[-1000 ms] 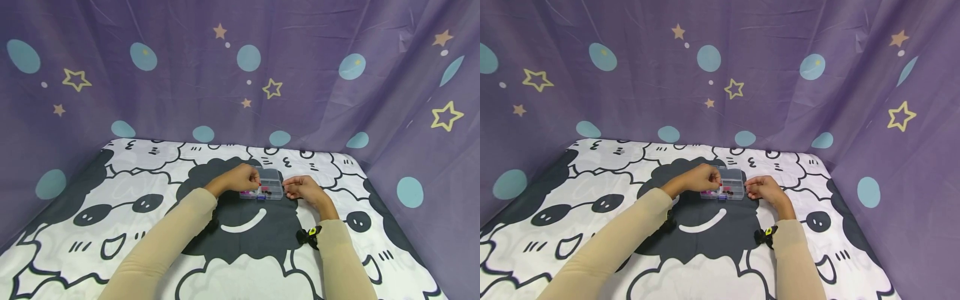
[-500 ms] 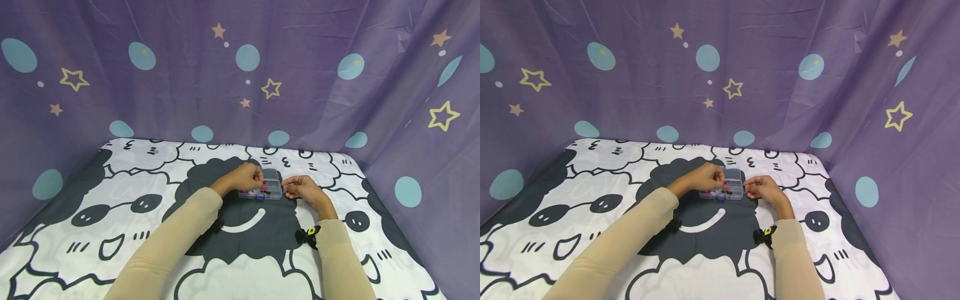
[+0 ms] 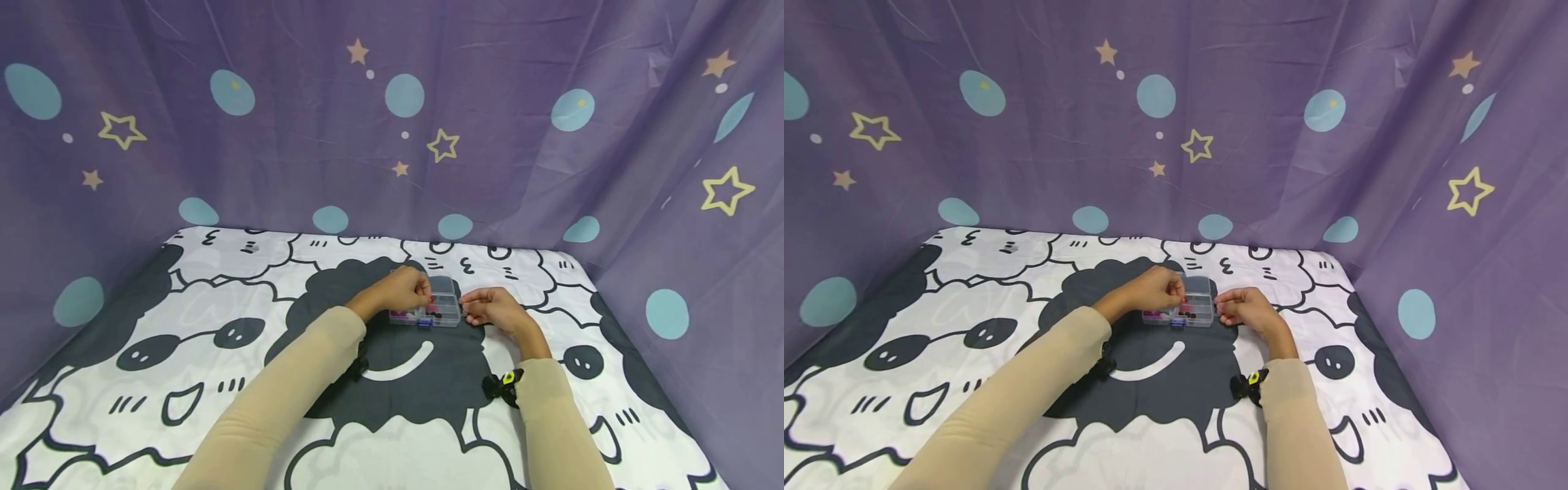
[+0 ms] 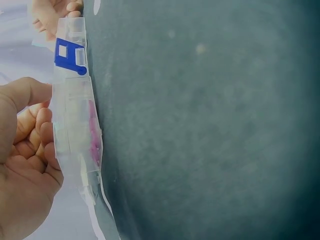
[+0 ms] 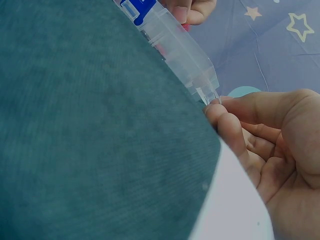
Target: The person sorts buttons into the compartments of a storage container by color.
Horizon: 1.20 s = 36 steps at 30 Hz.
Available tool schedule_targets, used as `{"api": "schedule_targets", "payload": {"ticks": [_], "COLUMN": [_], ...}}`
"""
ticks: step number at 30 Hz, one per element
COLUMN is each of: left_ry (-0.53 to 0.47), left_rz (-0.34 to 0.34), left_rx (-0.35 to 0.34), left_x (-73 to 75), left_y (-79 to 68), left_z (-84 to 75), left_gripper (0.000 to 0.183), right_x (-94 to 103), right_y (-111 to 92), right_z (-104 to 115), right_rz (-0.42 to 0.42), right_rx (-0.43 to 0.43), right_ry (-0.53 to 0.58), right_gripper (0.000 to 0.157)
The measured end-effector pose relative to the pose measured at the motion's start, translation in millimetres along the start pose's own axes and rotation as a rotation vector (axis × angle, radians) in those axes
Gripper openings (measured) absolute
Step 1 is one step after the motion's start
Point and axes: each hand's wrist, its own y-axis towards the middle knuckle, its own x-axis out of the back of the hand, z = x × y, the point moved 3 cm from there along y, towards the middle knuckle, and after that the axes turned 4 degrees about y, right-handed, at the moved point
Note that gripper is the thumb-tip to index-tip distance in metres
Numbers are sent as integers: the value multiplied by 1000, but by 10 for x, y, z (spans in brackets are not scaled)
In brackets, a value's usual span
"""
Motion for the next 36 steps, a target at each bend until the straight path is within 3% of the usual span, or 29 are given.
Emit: {"api": "schedule_targets", "payload": {"ticks": [11, 21, 29, 36], "left_ry": [5, -22, -54, -34], "left_rz": [-13, -65, -96, -170], "left_rx": [18, 20, 75, 153], "left_x": [15, 113, 212, 321], "left_y": [-31, -174, -389, -680], "left_z": [15, 147, 277, 366], "left_gripper": [8, 9, 10, 7], "right_x": [-20, -7, -14, -18], "right_y": [-2, 4, -16, -41], "right_z": [-12, -22, 2, -13], "right_rz": [-15, -18, 0, 17], "right_rx": [-19, -28, -17, -6], "right_ry": [2, -10, 4, 27], "right_gripper": [28, 27, 30, 31]}}
